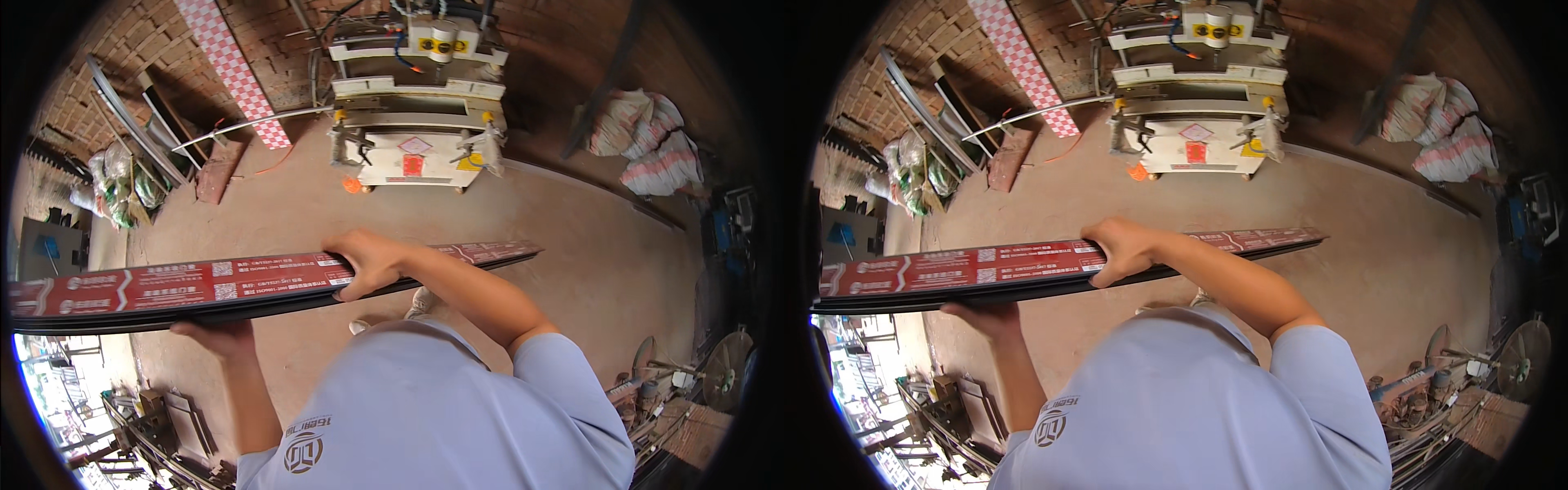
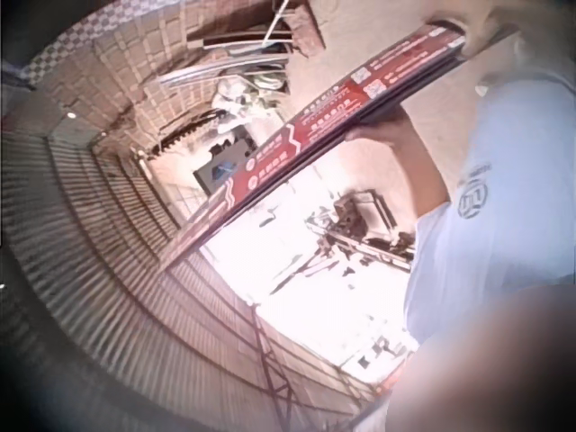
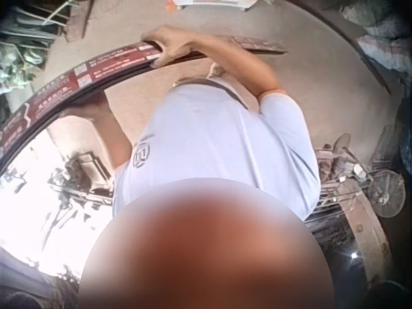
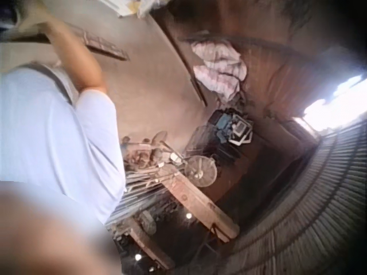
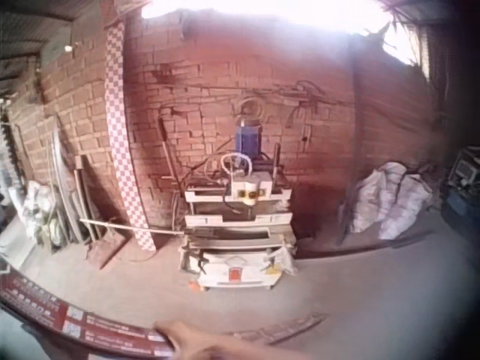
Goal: The person walks through a workshop, picks up a long metal profile, and places it on a cutting machine. They use a tape measure and a marker to measure and mark the profile at specific intervals.
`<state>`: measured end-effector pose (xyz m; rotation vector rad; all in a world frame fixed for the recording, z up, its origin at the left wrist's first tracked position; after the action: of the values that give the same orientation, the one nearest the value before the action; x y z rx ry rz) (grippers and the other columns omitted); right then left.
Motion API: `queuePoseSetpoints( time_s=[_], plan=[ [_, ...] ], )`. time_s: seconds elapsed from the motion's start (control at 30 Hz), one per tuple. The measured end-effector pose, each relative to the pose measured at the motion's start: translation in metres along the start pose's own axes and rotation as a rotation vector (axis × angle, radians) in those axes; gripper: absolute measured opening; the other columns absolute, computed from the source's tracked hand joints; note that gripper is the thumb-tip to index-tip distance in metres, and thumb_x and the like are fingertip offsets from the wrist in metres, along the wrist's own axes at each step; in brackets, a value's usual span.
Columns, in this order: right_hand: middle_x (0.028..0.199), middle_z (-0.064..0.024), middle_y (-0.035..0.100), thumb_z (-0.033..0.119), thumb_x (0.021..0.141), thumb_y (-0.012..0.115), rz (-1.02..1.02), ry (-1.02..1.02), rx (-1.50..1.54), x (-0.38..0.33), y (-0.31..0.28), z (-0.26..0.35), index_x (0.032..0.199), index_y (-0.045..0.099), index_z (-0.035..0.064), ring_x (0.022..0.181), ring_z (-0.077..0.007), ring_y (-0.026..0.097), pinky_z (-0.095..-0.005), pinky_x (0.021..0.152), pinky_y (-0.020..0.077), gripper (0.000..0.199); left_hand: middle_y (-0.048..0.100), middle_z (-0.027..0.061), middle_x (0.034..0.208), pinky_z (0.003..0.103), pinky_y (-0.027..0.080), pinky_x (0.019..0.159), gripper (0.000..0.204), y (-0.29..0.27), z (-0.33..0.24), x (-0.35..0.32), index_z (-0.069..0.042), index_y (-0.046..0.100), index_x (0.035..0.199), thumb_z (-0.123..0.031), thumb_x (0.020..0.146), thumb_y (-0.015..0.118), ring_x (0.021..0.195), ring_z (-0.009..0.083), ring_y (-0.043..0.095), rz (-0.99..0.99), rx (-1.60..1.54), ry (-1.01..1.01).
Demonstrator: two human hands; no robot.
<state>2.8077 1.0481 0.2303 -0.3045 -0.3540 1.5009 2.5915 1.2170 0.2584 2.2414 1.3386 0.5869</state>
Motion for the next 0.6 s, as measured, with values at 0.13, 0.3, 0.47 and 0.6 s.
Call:
queuePoseSetpoints(
  time_s=[0.13,0.3,0.47,0.6],
  plan=[
    [0.093,-0.0209,0.065,0.038,0.066,0.075,0.124,0.154,0.022,-0.025,-0.022,-0.046,0.102,0.062,-0.0052,0.086,-0.0350,0.062,-0.0424,0.079,0.0487,0.058,0.053,0.0007,0.139,0.048,0.044,0.107,0.092,0.023,0.065,-0.018,-0.020,0.044,0.144,-0.082,0.077,0.054,0.126,0.0238,0.052,-0.092,-0.088,-0.106],
    [0.106,-0.0212,0.068,0.047,0.068,0.078,0.037,0.263,-0.040,-0.044,-0.058,-0.067,0.121,0.060,-0.0061,0.097,-0.0353,0.065,-0.0397,0.087,0.0505,0.076,0.055,0.0003,0.137,0.047,0.044,0.107,0.094,0.041,0.114,-0.018,-0.021,0.046,0.143,-0.083,0.073,0.060,0.125,0.0242,0.053,-0.278,-0.127,-0.269],
    [0.115,-0.0222,0.067,0.067,0.071,0.073,-0.002,0.584,-0.255,-0.084,-0.103,-0.085,0.128,0.058,-0.0040,0.110,-0.0361,0.064,-0.0429,0.095,0.0495,0.092,0.061,0.0061,0.128,0.047,0.046,0.104,0.095,0.045,0.162,0.007,-0.006,0.059,0.128,-0.083,0.073,0.058,0.117,0.0272,0.057,-0.360,-0.226,-0.437],
    [0.119,-0.0229,0.066,0.071,0.078,0.063,-0.001,0.771,-0.405,-0.113,-0.134,-0.125,0.128,0.060,-0.0024,0.112,-0.0368,0.062,-0.0413,0.097,0.0486,0.089,0.061,0.0052,0.118,0.045,0.046,0.100,0.089,0.051,0.195,0.039,-0.010,0.054,0.131,-0.082,0.078,0.053,0.109,0.0262,0.058,-0.328,-0.225,-0.413]
  ],
)
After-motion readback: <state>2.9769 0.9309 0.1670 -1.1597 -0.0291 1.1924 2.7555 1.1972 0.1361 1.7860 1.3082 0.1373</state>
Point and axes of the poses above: each hand's wrist, its own x-axis towards the middle knuckle, its own y-axis out of the palm, z = x × y, the point moved 5 cm from there along x, towards the middle knuckle
